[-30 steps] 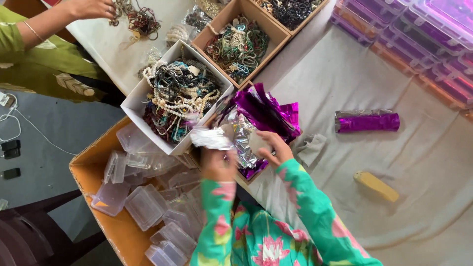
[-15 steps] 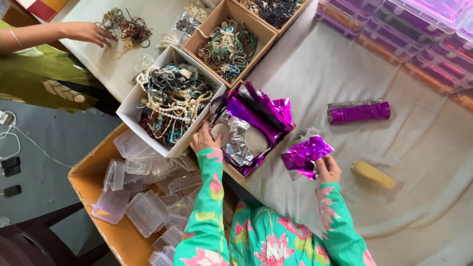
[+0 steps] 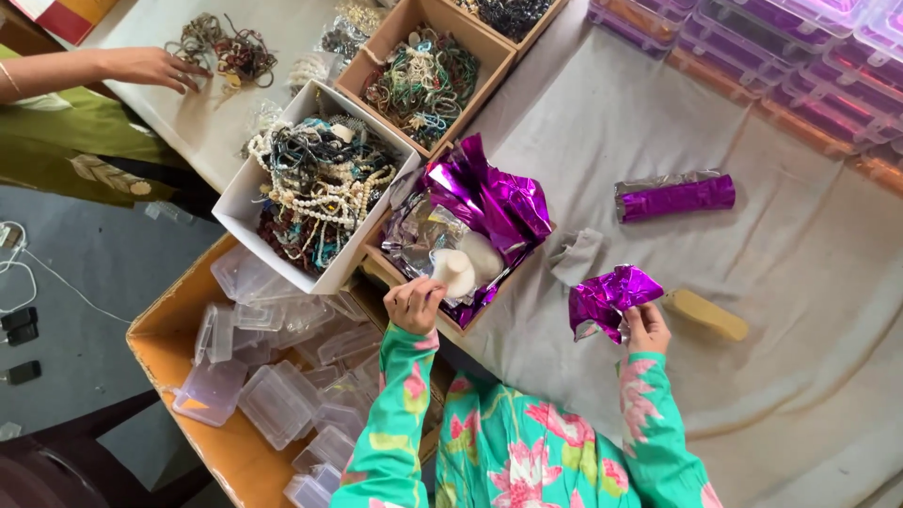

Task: The person wraps a small wooden block in silver foil and then in purple foil. They place the wrapped item into a clear plastic container along with a small white cloth. Finally, they wipe the outside of the container with the cloth.

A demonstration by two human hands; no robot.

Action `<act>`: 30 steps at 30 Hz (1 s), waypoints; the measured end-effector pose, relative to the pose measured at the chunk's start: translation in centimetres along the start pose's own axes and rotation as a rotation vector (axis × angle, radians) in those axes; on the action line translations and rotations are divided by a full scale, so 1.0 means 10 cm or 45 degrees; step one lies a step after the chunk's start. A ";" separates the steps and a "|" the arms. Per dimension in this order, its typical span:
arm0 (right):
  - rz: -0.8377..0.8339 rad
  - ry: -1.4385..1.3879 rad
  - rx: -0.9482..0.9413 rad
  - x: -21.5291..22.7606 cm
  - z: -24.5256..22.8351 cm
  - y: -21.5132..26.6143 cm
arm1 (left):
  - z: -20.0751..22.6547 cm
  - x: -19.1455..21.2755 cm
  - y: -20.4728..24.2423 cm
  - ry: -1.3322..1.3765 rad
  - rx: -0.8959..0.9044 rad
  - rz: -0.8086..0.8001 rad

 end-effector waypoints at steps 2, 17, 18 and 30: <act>-0.011 -0.009 -0.026 -0.01 -0.01 0.01 | 0.03 0.02 0.04 0.017 0.034 -0.014; 0.099 -0.233 -0.017 0.49 0.22 -0.14 | -1.51 0.98 1.83 0.464 1.653 0.735; 0.112 -0.232 -0.007 0.51 0.22 -0.15 | -1.72 0.97 2.22 0.428 1.782 0.829; 0.124 -0.162 -0.008 0.61 0.26 -0.09 | -2.41 0.53 3.82 0.061 1.962 0.299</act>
Point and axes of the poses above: each hand's wrist, its own y-axis away from the middle knuckle, its own x-axis out of the back of the hand, z = x × y, the point moved 9 cm from there along -y, towards the middle knuckle, and after that the axes turned 2 degrees about x, right-handed, at the moved point
